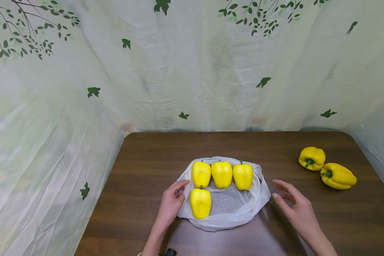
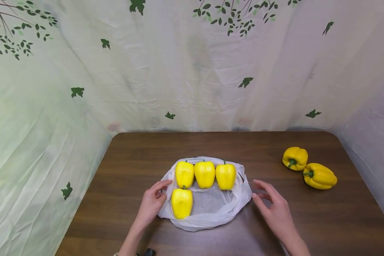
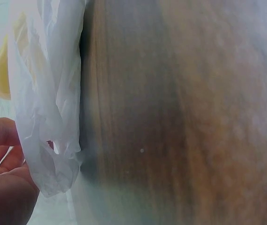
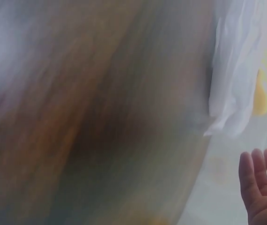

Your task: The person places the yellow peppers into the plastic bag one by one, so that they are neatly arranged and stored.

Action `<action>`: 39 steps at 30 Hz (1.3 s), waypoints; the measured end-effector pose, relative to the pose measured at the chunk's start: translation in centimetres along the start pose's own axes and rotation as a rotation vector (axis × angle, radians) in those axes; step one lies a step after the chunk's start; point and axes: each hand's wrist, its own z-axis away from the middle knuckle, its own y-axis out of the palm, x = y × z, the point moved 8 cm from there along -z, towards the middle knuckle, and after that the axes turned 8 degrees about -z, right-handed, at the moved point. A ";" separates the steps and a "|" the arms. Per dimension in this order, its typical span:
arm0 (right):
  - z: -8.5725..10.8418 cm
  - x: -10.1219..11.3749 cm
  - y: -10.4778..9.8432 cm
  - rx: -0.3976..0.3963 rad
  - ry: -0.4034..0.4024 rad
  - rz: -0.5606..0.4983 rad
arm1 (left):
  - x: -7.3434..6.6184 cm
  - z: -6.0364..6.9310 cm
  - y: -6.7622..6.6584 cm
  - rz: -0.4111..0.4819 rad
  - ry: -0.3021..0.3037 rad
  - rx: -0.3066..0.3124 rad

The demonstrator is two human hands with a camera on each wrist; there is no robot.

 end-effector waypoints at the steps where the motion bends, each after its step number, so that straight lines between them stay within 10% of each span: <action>1: 0.0 -0.1 -0.2 -0.007 -0.002 0.002 | 0.0 0.0 0.0 0.000 0.000 0.001; 39: 1.2 -4.2 -7.4 -0.112 0.094 0.235 | 0.1 0.0 0.2 0.043 -0.005 -0.009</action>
